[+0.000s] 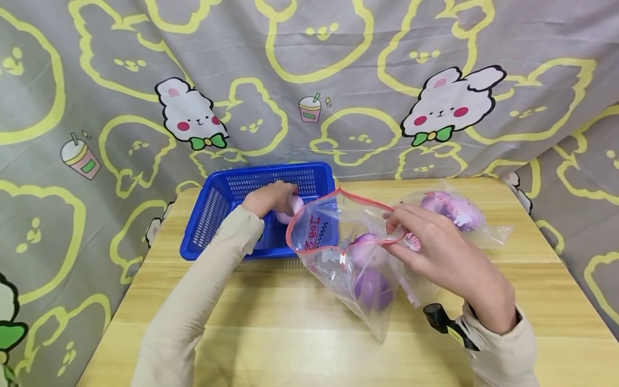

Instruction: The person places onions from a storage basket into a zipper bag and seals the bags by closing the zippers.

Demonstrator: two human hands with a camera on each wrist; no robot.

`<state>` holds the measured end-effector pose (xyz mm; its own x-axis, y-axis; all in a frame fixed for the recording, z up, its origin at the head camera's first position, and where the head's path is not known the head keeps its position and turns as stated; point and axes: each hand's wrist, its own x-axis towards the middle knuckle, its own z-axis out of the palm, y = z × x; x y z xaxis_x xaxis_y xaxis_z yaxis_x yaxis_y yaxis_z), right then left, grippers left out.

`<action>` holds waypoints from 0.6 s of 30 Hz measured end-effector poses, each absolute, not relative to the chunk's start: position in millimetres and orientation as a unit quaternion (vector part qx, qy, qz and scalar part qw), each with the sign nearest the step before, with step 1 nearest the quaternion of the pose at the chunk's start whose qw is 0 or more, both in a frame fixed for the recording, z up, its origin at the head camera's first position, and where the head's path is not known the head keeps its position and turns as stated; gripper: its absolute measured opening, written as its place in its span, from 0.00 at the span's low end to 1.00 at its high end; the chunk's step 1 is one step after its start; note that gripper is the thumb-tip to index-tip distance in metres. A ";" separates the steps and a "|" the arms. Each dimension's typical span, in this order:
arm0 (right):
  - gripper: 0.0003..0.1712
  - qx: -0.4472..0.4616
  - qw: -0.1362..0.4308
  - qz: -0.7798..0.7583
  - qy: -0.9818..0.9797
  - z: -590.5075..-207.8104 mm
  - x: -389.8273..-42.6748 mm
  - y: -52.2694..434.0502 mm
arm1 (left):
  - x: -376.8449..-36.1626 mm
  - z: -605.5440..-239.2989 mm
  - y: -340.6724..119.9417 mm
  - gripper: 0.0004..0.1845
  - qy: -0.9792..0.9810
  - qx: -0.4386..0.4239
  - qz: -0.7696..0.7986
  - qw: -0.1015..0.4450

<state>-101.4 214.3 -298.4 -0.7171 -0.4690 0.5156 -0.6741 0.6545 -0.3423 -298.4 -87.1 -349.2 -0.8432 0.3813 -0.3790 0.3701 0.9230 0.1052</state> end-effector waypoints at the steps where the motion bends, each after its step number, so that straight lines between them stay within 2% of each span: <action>1: 0.16 0.322 0.194 0.264 -0.888 -298.7 -101.4 214.2 | -298.6 -347.1 -86.9 0.31 0.960 0.197 0.014 0.199; 12: 0.16 0.317 0.187 0.266 -0.891 -299.5 -103.3 213.5 | -283.7 -330.2 -92.4 0.27 0.958 0.225 0.061 0.166; 18: 0.16 0.320 0.191 0.265 -0.889 -298.8 -102.0 212.5 | -267.0 -320.2 -106.0 0.27 0.963 0.226 0.116 0.095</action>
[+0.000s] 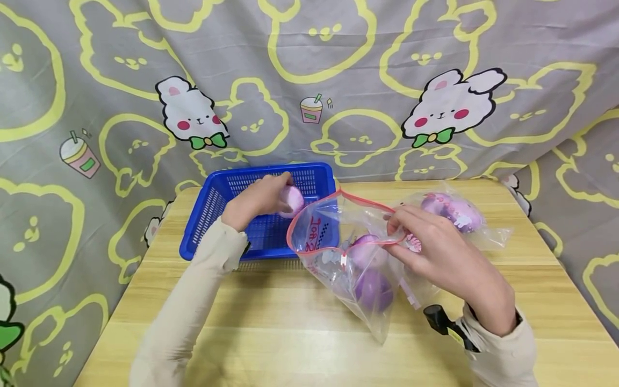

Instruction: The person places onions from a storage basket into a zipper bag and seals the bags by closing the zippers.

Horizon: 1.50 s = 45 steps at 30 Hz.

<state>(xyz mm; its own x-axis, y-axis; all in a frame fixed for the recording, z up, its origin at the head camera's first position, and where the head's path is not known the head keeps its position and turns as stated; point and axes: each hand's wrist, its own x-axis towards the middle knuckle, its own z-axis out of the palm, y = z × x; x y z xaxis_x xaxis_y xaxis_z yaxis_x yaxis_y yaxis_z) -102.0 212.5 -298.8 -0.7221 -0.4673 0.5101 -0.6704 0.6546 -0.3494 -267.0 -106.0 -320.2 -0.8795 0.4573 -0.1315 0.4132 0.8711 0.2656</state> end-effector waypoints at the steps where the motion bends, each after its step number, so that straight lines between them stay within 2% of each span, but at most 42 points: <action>1: 0.16 0.319 0.192 0.265 -0.889 -299.3 -101.9 212.3 | -263.8 -317.8 -108.8 0.28 0.963 0.222 0.126 0.080; 16: 0.15 0.311 0.189 0.259 -0.895 -301.7 -104.4 209.9 | -208.6 -307.8 -137.1 0.34 0.946 0.159 0.261 -0.113; 22: 0.15 0.315 0.192 0.257 -0.893 -302.1 -105.9 207.6 | -182.2 -314.3 -137.8 0.36 0.916 0.149 0.314 -0.201; 27: 0.15 0.317 0.195 0.254 -0.893 -302.9 -105.9 207.0 | -165.9 -314.0 -134.8 0.36 0.890 0.141 0.352 -0.252; 35: 0.15 0.322 0.203 0.253 -0.890 -303.2 -106.3 205.4 | -143.9 -303.8 -129.7 0.36 0.860 0.168 0.370 -0.309; 45: 0.17 0.321 0.203 0.246 -0.892 -303.7 -106.8 203.3 | -123.1 -292.6 -116.1 0.38 0.832 0.245 0.399 -0.298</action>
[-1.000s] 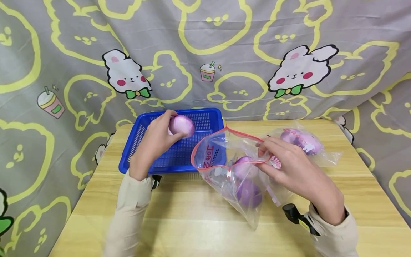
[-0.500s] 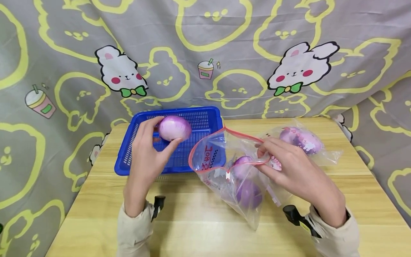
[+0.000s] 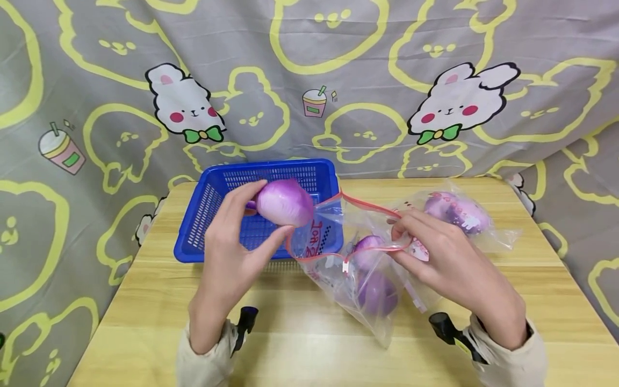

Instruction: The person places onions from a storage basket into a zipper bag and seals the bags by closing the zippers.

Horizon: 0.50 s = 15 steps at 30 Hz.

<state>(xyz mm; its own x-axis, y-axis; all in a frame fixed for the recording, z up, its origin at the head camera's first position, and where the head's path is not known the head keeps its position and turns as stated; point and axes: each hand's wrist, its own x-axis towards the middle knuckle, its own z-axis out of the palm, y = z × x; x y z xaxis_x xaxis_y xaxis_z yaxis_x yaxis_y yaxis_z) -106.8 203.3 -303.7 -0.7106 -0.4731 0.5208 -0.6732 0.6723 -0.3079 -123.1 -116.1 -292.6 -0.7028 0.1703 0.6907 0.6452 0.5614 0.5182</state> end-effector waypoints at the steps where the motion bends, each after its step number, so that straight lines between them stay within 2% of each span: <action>1: 0.16 0.324 0.205 0.247 -0.890 -303.8 -106.7 203.4 | -121.3 -292.3 -114.1 0.38 -0.828 -0.255 -0.404 0.293; 9: 0.10 0.329 0.217 0.254 -0.883 -304.2 -104.2 204.0 | -117.3 -295.7 -100.0 0.39 -0.827 -0.308 -0.387 0.269; 12: 0.12 0.332 0.226 0.262 -0.878 -303.3 -103.7 203.4 | -117.5 -298.7 -97.6 0.39 -0.835 -0.318 -0.365 0.261; 15: 0.19 0.335 0.238 0.267 -0.872 -302.2 -103.5 202.3 | -116.8 -298.9 -97.8 0.36 -0.844 -0.322 -0.353 0.242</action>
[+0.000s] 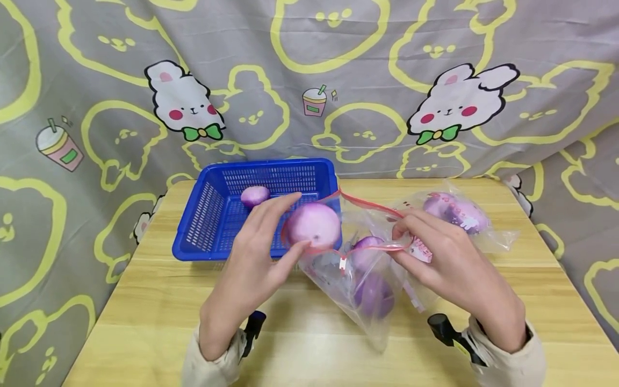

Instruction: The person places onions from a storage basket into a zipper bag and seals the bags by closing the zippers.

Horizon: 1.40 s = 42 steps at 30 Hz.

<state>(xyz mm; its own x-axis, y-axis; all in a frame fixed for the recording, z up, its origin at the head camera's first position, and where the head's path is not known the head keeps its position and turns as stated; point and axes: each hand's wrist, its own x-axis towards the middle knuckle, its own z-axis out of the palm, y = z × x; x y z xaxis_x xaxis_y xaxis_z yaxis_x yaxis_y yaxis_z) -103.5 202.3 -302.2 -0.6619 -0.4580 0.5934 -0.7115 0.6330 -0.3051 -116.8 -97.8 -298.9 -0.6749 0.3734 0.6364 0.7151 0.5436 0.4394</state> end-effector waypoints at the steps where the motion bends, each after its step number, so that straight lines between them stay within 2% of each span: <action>1: 0.22 0.336 0.243 0.267 -0.870 -302.1 -103.4 202.0 | -116.2 -298.9 -98.2 0.34 -0.848 -0.322 -0.350 0.234; 7: 0.25 0.337 0.254 0.268 -0.866 -301.8 -103.8 201.2 | -113.2 -299.0 -99.3 0.24 -0.869 -0.311 -0.334 0.193; 14: 0.25 0.333 0.252 0.279 -0.865 -301.1 -103.4 202.0 | -117.8 -301.7 -98.9 0.18 -0.869 -0.304 -0.328 0.211; 19: 0.26 0.328 0.249 0.282 -0.867 -300.3 -102.1 202.9 | -121.9 -304.6 -101.0 0.18 -0.877 -0.284 -0.330 0.206; 26: 0.24 0.326 0.245 0.280 -0.869 -300.0 -102.6 204.2 | -124.4 -308.2 -103.0 0.17 -0.898 -0.250 -0.336 0.134; 30: 0.26 0.326 0.244 0.278 -0.870 -299.6 -103.0 203.9 | -125.4 -308.6 -102.2 0.17 -0.898 -0.252 -0.347 0.102; 32: 0.24 0.325 0.239 0.279 -0.871 -299.6 -102.8 204.3 | -124.5 -308.1 -101.2 0.17 -0.895 -0.260 -0.348 0.099; 37: 0.10 0.319 0.213 0.267 -0.884 -299.5 -101.1 206.0 | -118.3 -304.8 -97.7 0.19 -0.881 -0.302 -0.347 0.113; 42: 0.16 0.317 0.202 0.246 -0.893 -299.0 -100.4 206.1 | -110.9 -301.5 -94.1 0.22 -0.871 -0.336 -0.334 0.130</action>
<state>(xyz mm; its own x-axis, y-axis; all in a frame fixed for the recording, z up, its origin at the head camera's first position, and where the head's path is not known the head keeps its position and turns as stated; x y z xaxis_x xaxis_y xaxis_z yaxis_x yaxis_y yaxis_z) -100.4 206.1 -299.0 -0.7176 -0.4670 0.5166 -0.6658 0.6775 -0.3124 -110.9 -94.1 -301.5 -0.7404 0.4989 0.4504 0.6721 0.5509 0.4948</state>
